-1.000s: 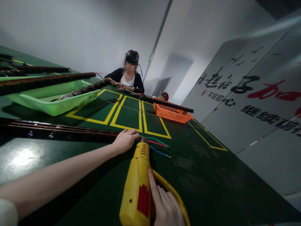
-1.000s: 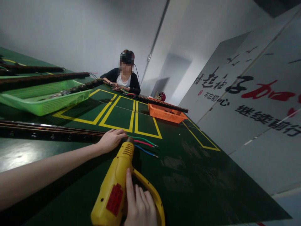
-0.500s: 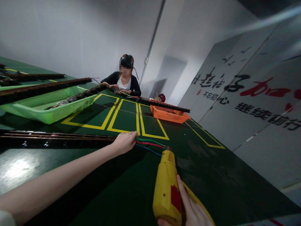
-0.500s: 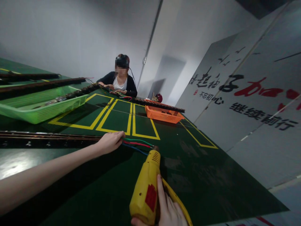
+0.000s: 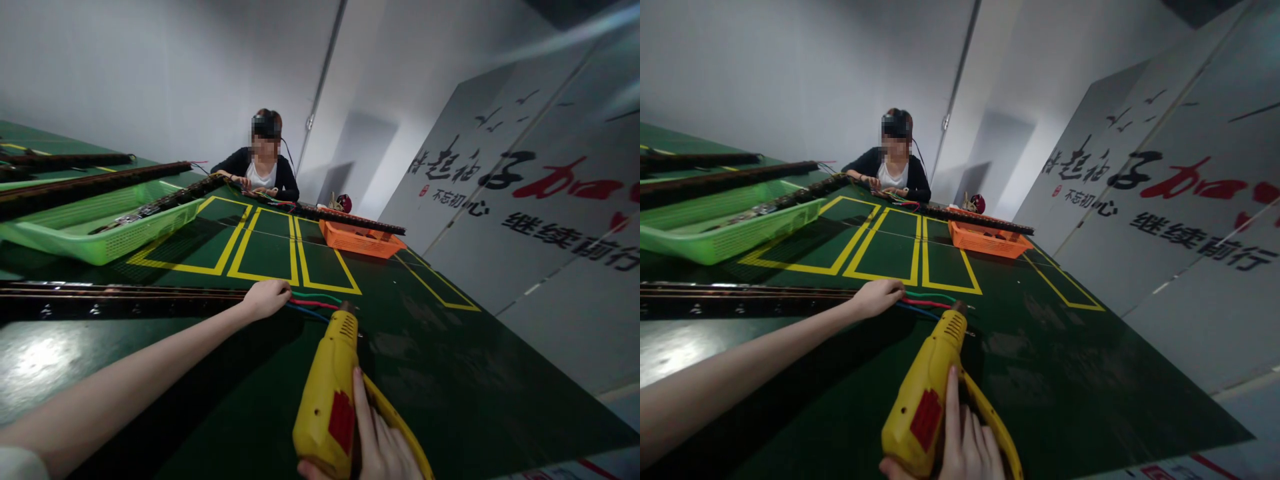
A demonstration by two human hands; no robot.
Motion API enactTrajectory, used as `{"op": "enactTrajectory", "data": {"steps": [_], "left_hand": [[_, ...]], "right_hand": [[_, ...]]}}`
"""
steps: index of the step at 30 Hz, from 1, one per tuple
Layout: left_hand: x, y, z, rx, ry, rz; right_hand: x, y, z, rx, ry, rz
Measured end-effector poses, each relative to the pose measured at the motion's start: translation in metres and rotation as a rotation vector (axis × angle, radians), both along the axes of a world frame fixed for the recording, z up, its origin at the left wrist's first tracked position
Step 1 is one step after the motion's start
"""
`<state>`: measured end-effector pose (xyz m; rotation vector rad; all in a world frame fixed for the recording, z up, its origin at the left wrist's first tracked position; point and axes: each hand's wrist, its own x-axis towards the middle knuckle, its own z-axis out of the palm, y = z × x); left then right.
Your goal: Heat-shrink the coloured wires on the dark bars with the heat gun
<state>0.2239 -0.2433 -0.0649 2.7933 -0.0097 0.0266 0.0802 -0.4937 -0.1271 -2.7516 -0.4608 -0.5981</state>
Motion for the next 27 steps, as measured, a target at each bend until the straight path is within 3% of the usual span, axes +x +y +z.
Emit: {"op": "enactTrajectory", "data": {"steps": [6,11,19,27], "left_hand": [[-0.001,-0.001,-0.003,0.04,-0.026,0.019],[0.0,0.001,-0.004,0.059,0.003,0.026],[-0.001,0.0,-0.001,0.07,0.008,0.027],[0.0,0.002,0.0,0.042,0.036,0.02]], "right_hand": [[-0.009,0.04,0.005,0.079,-0.017,0.19],[-0.012,0.055,0.004,0.109,-0.041,0.239],[-0.002,0.035,0.01,0.166,0.058,0.24],[0.017,-0.006,0.01,0.015,0.028,0.105]]}}
